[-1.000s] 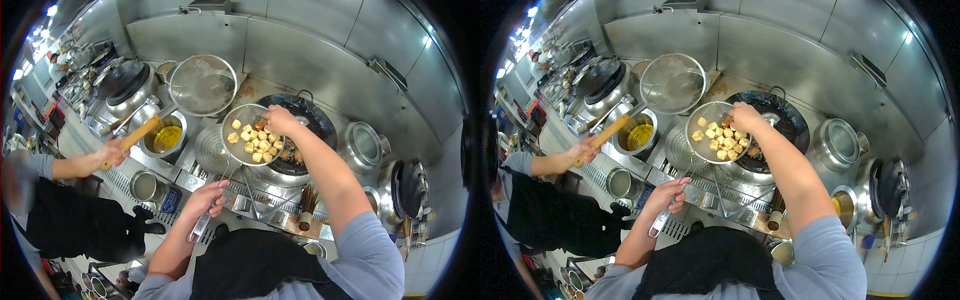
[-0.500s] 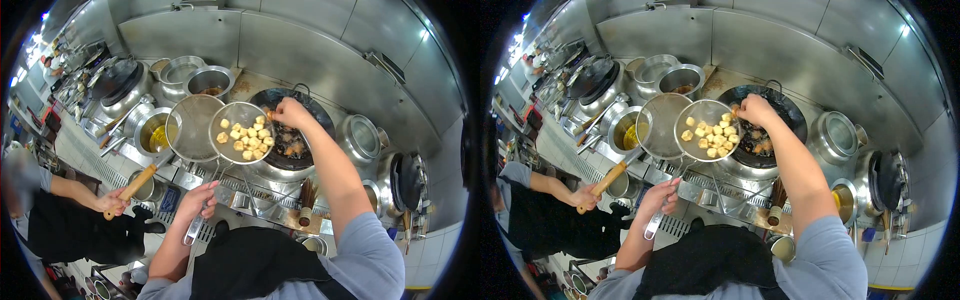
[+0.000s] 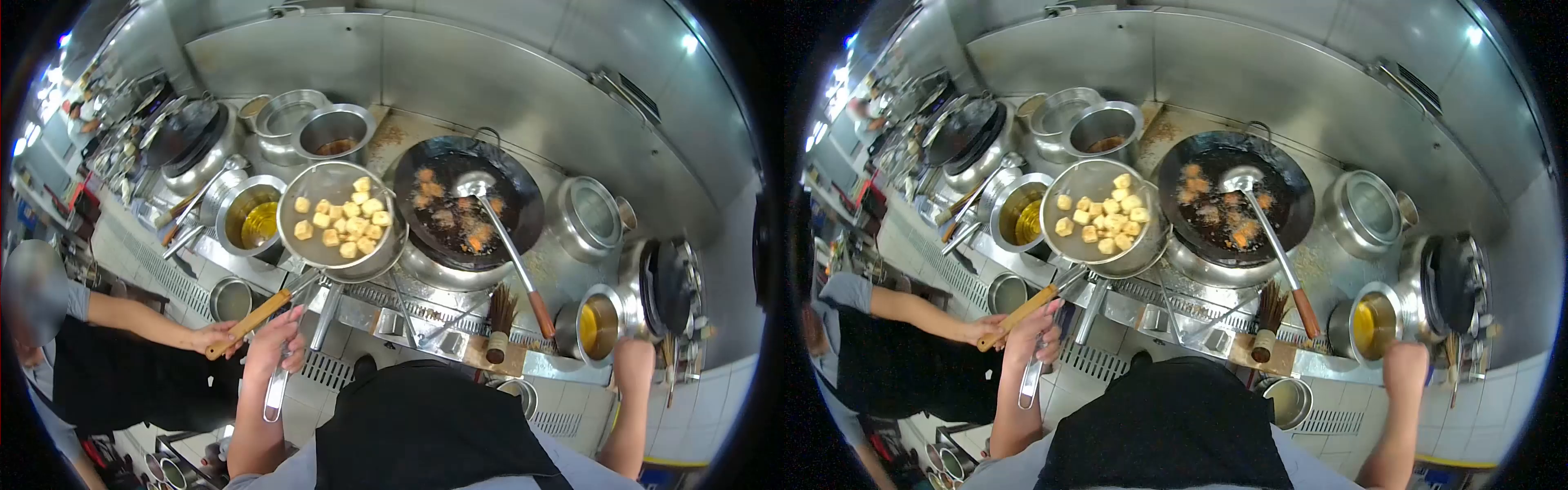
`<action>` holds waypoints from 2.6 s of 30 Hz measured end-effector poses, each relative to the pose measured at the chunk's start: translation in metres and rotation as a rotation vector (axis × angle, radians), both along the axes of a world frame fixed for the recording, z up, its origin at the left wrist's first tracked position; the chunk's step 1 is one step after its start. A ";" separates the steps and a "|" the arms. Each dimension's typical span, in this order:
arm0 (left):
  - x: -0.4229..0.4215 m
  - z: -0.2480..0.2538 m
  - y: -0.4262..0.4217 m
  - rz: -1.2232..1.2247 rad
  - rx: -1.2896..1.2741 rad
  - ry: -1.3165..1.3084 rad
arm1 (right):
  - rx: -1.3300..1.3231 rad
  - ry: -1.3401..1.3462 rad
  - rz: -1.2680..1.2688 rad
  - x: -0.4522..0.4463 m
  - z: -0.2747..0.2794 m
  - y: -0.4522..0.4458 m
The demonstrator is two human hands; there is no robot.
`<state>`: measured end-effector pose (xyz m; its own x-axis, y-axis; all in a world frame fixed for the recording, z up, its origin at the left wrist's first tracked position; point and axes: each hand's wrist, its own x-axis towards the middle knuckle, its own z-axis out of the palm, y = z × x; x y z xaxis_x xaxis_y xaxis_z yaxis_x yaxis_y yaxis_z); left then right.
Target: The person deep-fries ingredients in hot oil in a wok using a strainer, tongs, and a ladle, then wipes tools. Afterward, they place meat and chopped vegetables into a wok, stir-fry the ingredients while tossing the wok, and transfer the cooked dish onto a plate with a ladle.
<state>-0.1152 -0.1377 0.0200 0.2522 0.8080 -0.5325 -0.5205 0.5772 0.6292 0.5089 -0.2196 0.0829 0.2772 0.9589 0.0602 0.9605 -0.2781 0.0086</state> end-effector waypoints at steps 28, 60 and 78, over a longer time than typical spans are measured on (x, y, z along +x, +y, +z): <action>-0.005 -0.035 -0.033 0.139 -0.009 0.141 | -0.038 1.017 -0.085 -0.114 -0.082 0.118; 0.062 0.006 0.009 0.159 0.282 0.545 | -0.152 1.944 -0.266 -0.138 -0.051 0.087; 0.063 -0.007 0.013 0.132 0.240 0.540 | -0.359 1.926 -0.053 -0.165 -0.061 0.085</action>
<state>-0.0522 -0.1249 0.0133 -0.1130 0.9274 -0.3565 -0.1491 0.3389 0.9289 0.3444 -0.1344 0.0224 -0.2512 0.8460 -0.4704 -0.2498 -0.5262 -0.8129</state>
